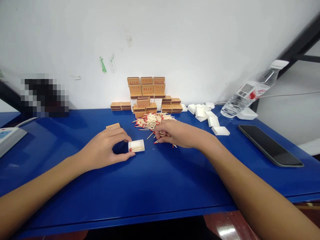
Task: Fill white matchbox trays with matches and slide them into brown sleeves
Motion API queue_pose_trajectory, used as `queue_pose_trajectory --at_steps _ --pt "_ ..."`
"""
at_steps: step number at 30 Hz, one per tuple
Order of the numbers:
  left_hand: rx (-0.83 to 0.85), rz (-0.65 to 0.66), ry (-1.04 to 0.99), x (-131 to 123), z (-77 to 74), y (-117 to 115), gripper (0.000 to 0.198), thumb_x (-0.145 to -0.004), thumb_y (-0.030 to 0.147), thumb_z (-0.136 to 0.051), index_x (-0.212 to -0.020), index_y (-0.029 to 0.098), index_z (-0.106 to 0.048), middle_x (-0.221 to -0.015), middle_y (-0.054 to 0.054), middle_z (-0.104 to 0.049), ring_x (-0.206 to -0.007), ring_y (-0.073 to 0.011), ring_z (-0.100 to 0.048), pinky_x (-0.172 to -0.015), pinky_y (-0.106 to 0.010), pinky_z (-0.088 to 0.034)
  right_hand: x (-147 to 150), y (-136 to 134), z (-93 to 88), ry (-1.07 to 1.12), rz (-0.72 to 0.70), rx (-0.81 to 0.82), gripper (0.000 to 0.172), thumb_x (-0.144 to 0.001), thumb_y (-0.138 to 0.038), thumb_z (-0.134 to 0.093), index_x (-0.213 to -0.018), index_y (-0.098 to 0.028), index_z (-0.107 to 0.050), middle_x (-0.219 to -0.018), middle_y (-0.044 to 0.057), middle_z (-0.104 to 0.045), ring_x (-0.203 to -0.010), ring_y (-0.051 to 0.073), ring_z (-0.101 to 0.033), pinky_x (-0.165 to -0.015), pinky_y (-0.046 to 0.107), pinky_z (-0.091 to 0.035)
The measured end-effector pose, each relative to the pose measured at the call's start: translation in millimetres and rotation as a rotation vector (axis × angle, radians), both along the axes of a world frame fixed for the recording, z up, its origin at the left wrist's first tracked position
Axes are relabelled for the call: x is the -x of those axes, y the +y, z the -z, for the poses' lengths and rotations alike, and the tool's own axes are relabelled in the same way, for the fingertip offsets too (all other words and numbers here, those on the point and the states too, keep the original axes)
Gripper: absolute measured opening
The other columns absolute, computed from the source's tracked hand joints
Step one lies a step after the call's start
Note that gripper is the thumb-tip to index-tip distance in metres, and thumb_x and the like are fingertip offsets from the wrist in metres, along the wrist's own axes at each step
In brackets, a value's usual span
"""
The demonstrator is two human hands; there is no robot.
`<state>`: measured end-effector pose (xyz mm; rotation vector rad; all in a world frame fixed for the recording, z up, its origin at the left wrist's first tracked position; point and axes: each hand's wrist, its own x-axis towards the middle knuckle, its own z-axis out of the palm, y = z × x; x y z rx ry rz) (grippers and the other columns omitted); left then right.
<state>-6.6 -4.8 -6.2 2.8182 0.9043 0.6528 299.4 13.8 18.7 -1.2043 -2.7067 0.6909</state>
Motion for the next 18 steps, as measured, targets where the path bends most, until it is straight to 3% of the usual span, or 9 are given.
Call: queue_pose_trajectory --at_steps 6,18 --pt "0.001 0.004 -0.001 -0.7 -0.9 -1.2 0.023 -0.093 0.039 -0.078 -0.100 0.017 -0.072 -0.097 -0.004 -0.074 -0.092 -0.0227 -0.067 -0.081 -0.036 -0.051 5.9 -3.8 7.7 0.005 0.090 0.046 0.019 -0.103 -0.040 -0.057 -0.101 -0.021 -0.063 -0.101 0.008 -0.068 -0.078 0.020 -0.057 -0.069 0.033 -0.042" --pt "-0.003 0.020 0.010 -2.8 2.2 -2.5 0.025 -0.094 0.041 -0.077 -0.099 0.018 -0.071 -0.096 -0.005 -0.072 -0.091 -0.0231 -0.067 -0.080 -0.036 -0.052 38.3 -29.7 1.3 0.143 0.050 -0.021 0.023 -0.110 -0.038 -0.049 -0.097 -0.021 -0.058 -0.103 0.007 -0.067 -0.088 0.020 -0.060 -0.078 0.034 -0.044"
